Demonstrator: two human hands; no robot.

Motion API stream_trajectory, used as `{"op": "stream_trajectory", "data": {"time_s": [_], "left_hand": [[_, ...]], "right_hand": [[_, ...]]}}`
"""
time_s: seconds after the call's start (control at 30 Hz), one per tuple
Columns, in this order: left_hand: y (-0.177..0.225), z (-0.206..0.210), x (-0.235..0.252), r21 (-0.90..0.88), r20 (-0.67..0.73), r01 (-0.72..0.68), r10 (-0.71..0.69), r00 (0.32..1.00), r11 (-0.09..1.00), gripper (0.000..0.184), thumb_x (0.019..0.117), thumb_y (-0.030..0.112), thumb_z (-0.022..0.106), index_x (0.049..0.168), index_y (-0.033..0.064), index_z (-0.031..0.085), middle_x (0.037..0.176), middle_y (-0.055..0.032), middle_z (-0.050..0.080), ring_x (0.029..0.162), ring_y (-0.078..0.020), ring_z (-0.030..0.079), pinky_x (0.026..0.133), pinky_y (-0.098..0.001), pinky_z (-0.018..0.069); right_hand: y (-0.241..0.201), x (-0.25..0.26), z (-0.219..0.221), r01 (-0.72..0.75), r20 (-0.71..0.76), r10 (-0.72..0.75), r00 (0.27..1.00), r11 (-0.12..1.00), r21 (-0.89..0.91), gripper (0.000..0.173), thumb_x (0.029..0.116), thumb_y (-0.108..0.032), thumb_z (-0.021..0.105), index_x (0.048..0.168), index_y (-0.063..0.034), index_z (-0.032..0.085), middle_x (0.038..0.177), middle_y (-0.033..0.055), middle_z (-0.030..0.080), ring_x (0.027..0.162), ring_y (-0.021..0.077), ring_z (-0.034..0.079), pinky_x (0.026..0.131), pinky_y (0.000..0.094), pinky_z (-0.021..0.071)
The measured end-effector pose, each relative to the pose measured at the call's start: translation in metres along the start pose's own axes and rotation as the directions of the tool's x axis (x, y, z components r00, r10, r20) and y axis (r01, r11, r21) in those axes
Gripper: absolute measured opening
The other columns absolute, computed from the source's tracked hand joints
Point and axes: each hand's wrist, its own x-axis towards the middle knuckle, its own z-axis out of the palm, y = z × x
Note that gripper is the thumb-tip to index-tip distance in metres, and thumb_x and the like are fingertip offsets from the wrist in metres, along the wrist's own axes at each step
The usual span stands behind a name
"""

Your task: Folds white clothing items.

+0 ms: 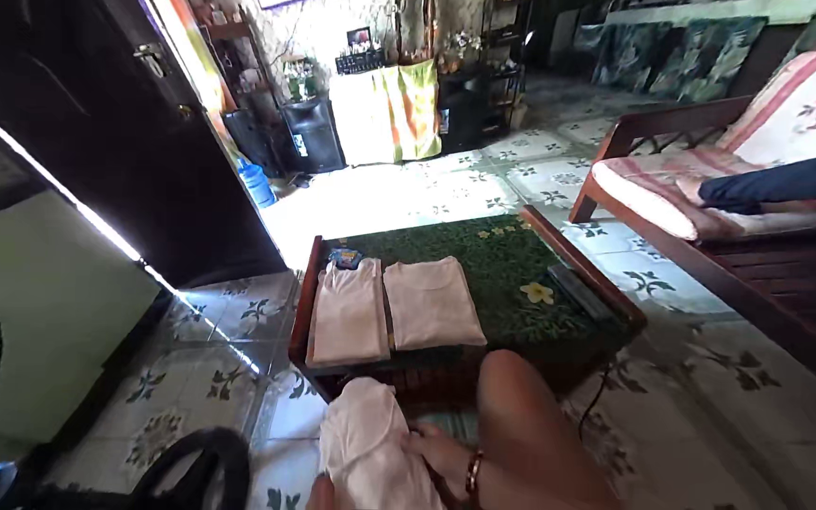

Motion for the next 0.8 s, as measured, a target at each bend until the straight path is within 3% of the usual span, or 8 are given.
{"op": "stream_trajectory", "data": {"time_s": [0.07,0.13,0.2,0.33,0.47,0.57,0.63,0.8], "left_hand": [[0.011,0.004,-0.008,-0.043,-0.024,-0.068,0.067,0.997,0.997,0.06,0.1121,0.042,0.024,0.148,-0.0012,0.044,0.14,-0.026,0.055,0.127,-0.0357,0.056,0.104,-0.0573,0.0465],[0.024,0.009,-0.011,-0.168,-0.072,-0.021,0.009,0.997,0.986,0.071,0.1093,0.055,0.02,0.141,-0.0009,0.052,0.128,-0.0229,0.063,0.115,-0.0314,0.063,0.096,-0.0537,0.0514],[0.029,0.008,-0.015,-0.263,-0.04,0.046,-0.059,0.997,0.964,0.076,0.1081,0.058,0.017,0.137,-0.0014,0.055,0.119,-0.0186,0.067,0.106,-0.0256,0.066,0.09,-0.047,0.0541],[0.029,0.002,-0.011,-0.239,0.059,0.075,-0.063,0.996,0.968,0.056,0.111,0.044,0.033,0.139,-0.0016,0.051,0.121,-0.0173,0.066,0.106,-0.0238,0.067,0.091,-0.0429,0.0559],[0.034,0.006,-0.015,-0.082,0.068,0.024,-0.019,0.998,0.996,0.058,0.1104,0.043,0.035,0.147,-0.0011,0.042,0.137,-0.0231,0.056,0.123,-0.0286,0.059,0.102,-0.0475,0.0506],[0.04,0.016,-0.016,-0.083,0.004,-0.01,0.011,1.0,0.997,0.061,0.1071,0.036,0.051,0.152,0.0008,0.03,0.127,-0.0236,0.06,0.112,-0.0274,0.064,0.096,-0.0459,0.0541],[0.037,0.019,-0.014,-0.104,-0.013,-0.046,0.045,0.999,0.994,0.064,0.1052,0.029,0.057,0.154,0.0037,0.024,0.118,-0.0208,0.065,0.1,-0.0238,0.069,0.088,-0.0429,0.0587],[0.056,0.013,-0.021,-0.233,-0.007,-0.092,0.093,0.996,0.968,0.063,0.1071,0.017,0.05,0.162,0.0167,0.018,0.124,-0.0183,0.065,0.098,-0.0197,0.07,0.084,-0.0386,0.0603]], "right_hand": [[-0.014,-0.009,0.004,0.031,0.005,-0.031,0.999,1.0,0.003,0.05,0.0993,-0.029,0.067,0.141,-0.0039,0.054,0.126,0.0174,0.066,0.114,0.0257,0.065,0.1,0.0451,0.0522],[-0.027,-0.019,0.005,0.046,0.001,-0.046,0.999,0.999,0.028,0.047,0.0995,-0.021,0.067,0.141,-0.0045,0.053,0.122,0.0161,0.067,0.107,0.0232,0.067,0.094,0.0427,0.0554],[-0.03,-0.024,0.006,0.032,-0.015,-0.031,0.999,0.997,0.067,0.044,0.1008,-0.019,0.064,0.141,-0.0042,0.052,0.116,0.0152,0.068,0.099,0.021,0.068,0.087,0.04,0.058],[-0.018,-0.016,0.006,0.041,-0.04,-0.038,0.999,0.994,0.099,0.047,0.1019,-0.021,0.063,0.144,-0.0043,0.049,0.12,0.0154,0.067,0.101,0.021,0.07,0.087,0.0387,0.0596],[-0.014,-0.014,0.007,0.096,-0.024,-0.096,0.995,0.995,0.015,0.046,0.1038,-0.021,0.059,0.145,-0.0032,0.048,0.123,0.0154,0.066,0.105,0.0193,0.069,0.091,0.0366,0.059],[-0.017,-0.012,0.007,0.076,-0.033,-0.075,0.997,0.997,0.023,0.045,0.1031,-0.02,0.061,0.144,-0.005,0.05,0.122,0.0152,0.067,0.105,0.0197,0.069,0.09,0.0369,0.0584],[-0.018,-0.014,0.007,0.045,-0.052,-0.039,0.998,0.991,0.124,0.044,0.1036,-0.02,0.059,0.144,-0.0064,0.05,0.119,0.0138,0.067,0.102,0.019,0.069,0.088,0.0369,0.0585],[-0.035,-0.027,0.006,-0.079,0.079,0.046,0.996,0.873,0.481,0.033,0.1081,-0.025,0.047,0.135,-0.0063,0.051,0.106,0.0106,0.07,0.095,0.0189,0.071,0.082,0.0383,0.0611]]}}
